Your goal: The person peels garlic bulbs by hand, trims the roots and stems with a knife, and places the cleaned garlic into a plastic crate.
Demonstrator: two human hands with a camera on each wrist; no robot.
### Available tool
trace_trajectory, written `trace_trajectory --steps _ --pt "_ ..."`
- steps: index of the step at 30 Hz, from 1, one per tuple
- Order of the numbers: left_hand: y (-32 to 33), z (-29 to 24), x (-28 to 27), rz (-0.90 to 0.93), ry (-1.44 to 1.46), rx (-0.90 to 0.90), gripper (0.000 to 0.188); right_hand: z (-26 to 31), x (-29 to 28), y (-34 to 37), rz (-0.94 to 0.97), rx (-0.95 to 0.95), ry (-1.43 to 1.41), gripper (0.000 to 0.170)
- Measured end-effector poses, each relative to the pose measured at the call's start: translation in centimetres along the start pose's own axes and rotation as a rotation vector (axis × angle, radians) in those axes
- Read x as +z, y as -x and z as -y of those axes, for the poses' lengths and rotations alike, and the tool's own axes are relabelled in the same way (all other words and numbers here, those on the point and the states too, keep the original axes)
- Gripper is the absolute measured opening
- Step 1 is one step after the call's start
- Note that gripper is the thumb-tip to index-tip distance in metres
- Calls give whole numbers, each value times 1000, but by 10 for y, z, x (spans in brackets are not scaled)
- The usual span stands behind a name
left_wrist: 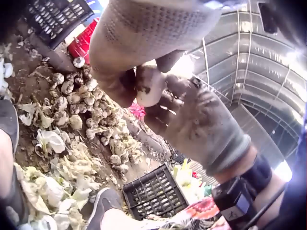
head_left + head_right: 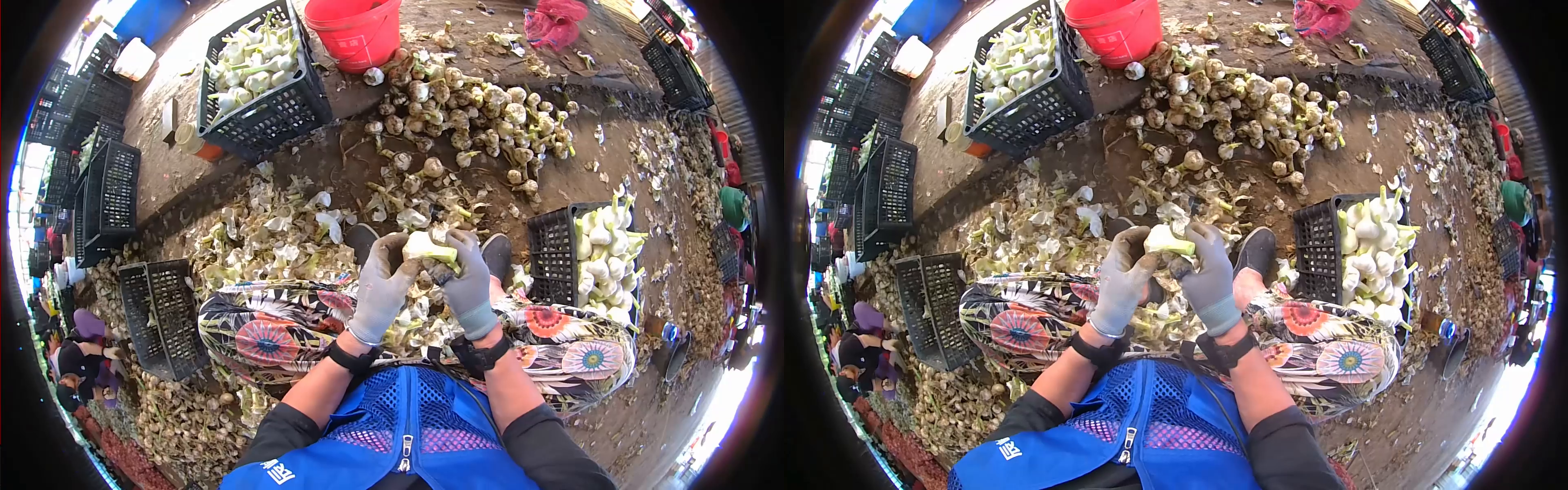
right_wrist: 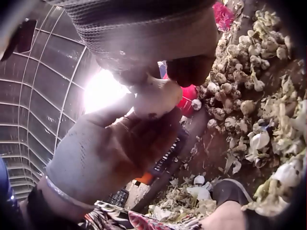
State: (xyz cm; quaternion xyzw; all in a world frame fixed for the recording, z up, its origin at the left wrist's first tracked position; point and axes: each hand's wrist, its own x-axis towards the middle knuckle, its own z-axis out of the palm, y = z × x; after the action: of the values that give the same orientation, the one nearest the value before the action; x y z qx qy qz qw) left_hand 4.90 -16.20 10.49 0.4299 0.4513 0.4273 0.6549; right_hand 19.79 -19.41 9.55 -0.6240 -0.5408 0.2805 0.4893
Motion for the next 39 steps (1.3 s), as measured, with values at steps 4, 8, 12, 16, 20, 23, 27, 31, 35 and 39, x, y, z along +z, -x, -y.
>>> trace_trajectory --steps 4,8,12,16,20,23,27,31,35,39 --pt "-2 -16 -15 34 111 -207 35 0 -3 3 -26 19 -40 49" --pt "-5 -33 -9 33 -109 -170 31 22 -10 -2 74 -112 80 46" --pt "-6 -26 -15 34 -168 -198 32 13 -8 4 65 -56 5 47" --pt "-5 -24 -21 73 -150 -82 31 19 -16 0 54 404 -441 47" --pt "-8 -46 -27 251 -333 -41 29 9 -20 0 128 559 -754 42" --pt "-12 -51 -27 384 -502 65 18 4 -26 -1 233 490 -751 42" --pt "0 -60 -26 422 -644 -80 11 -9 -26 7 214 564 -808 37" --pt "27 -34 -37 679 -934 201 15 -10 -32 8 -14 479 -1054 33" --pt "12 -43 -30 371 -644 -184 19 -10 -31 6 36 390 -916 34" --pt "-3 -56 -20 206 -500 83 21 1 -24 1 83 508 -721 35"
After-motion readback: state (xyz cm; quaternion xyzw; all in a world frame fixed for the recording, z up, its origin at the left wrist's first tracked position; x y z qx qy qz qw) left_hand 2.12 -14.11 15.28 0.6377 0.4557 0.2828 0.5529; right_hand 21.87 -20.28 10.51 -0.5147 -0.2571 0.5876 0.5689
